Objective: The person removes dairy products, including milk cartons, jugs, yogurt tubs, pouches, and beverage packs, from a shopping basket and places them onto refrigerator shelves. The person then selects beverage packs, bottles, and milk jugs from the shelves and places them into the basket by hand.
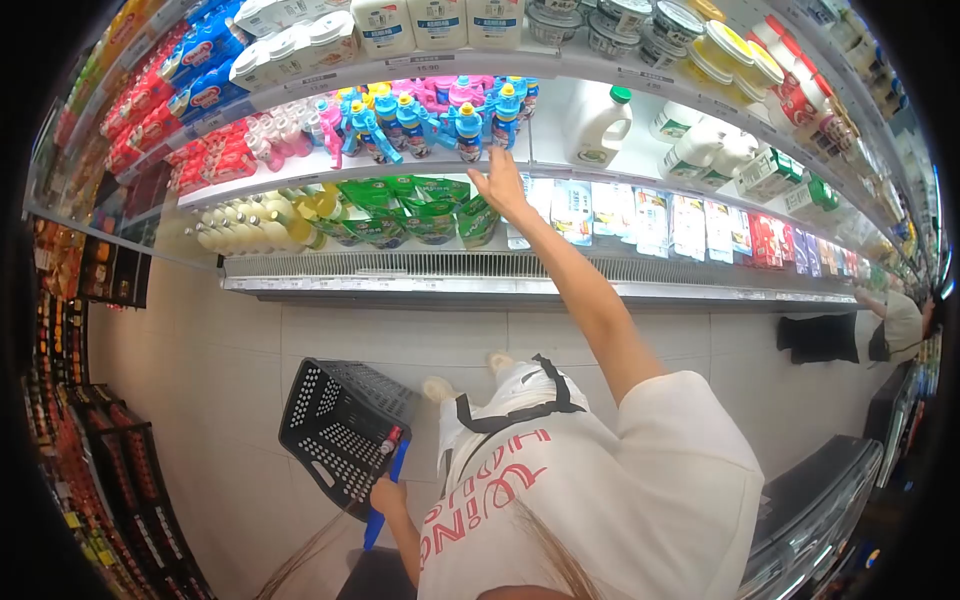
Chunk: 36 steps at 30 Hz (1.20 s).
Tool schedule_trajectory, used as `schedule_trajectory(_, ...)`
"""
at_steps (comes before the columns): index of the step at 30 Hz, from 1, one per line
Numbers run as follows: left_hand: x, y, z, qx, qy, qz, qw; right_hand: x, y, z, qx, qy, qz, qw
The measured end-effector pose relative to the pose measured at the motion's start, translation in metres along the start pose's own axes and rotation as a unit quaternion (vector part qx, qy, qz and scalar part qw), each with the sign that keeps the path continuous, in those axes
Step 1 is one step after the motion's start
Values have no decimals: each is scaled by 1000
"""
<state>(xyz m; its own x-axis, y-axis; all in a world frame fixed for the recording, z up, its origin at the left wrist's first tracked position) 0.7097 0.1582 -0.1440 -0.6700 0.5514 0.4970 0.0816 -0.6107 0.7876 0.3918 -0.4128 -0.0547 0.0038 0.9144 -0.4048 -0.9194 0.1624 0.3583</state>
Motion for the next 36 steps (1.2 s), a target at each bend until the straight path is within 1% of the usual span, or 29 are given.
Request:
schedule_trajectory(2,6,-6,-12,12,1,-12,1000,-46,3,9,55,45,-61,996)
schedule_trajectory(5,27,-5,-25,26,6,21,999,-88,-3,-3,65,-5,27,998)
schedule_trajectory(6,26,-5,-27,25,19,45,998,-95,-8,-6,75,-7,22,997)
schedule_trajectory(9,50,-15,-38,27,16,46,998,-98,-8,-6,31,-50,44,997)
schedule_trajectory(12,74,-25,-50,69,30,74,994,-94,-6,-3,-25,-4,33,999)
schedule_trajectory(15,93,-27,-59,53,9,74,996,-85,-2,-4,-38,47,-2,998)
schedule_trajectory(19,108,-28,-68,94,8,151,984,-76,23,16,-69,52,-23,996)
schedule_trajectory(20,107,-30,-68,97,12,162,982,-69,29,28,-60,86,-37,994)
schedule_trajectory(21,108,-25,-69,96,18,174,980,-62,41,45,-66,59,-15,996)
schedule_trajectory(23,105,21,-78,83,18,161,983,-46,62,85,-77,10,32,996)
schedule_trajectory(24,99,45,-84,155,4,96,983,-38,69,95,-107,22,47,993)
schedule_trajectory(25,92,64,-90,225,-9,32,974,-30,74,103,-124,0,63,990)
schedule_trajectory(26,68,62,-98,302,-49,-4,952,-20,78,110,-142,-25,80,986)
schedule_trajectory(27,66,112,-109,409,-82,21,909,-2,81,126,-158,-47,95,982)
schedule_trajectory(28,62,140,-126,505,-131,-32,852,16,85,154,-243,-85,105,961)
schedule_trajectory(29,65,177,-142,596,-156,-24,788,32,86,170,-282,-122,146,940)
schedule_trajectory(30,72,211,-154,667,-192,15,720,44,87,183,-319,-156,185,916)
schedule_trajectory(31,79,237,-161,735,-242,54,631,57,85,195,-356,-191,222,888)
schedule_trajectory(32,85,258,-166,790,-288,94,533,71,80,208,-406,-203,239,859)
schedule_trajectory(33,92,281,-166,811,-356,136,444,82,75,213,-418,-204,272,843)
schedule_trajectory(35,104,294,-156,822,-407,183,355,102,67,232,-417,-229,305,825)
schedule_trajectory(36,107,292,-151,821,-393,186,369,107,70,245,-398,-232,335,822)
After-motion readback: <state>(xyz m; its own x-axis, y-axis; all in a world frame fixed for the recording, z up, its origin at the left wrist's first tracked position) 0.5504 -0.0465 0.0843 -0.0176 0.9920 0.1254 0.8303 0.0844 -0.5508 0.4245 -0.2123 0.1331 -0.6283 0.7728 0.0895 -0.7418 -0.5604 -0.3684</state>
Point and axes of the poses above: each hand's wrist, its own x-axis away from the middle knuckle, its own y-axis out of the back of the hand, z = x × y, the point moved 2 cm from there along -x, towards the middle knuckle, and after that the axes turned 13 degrees about -x, right-handed, at the moved point
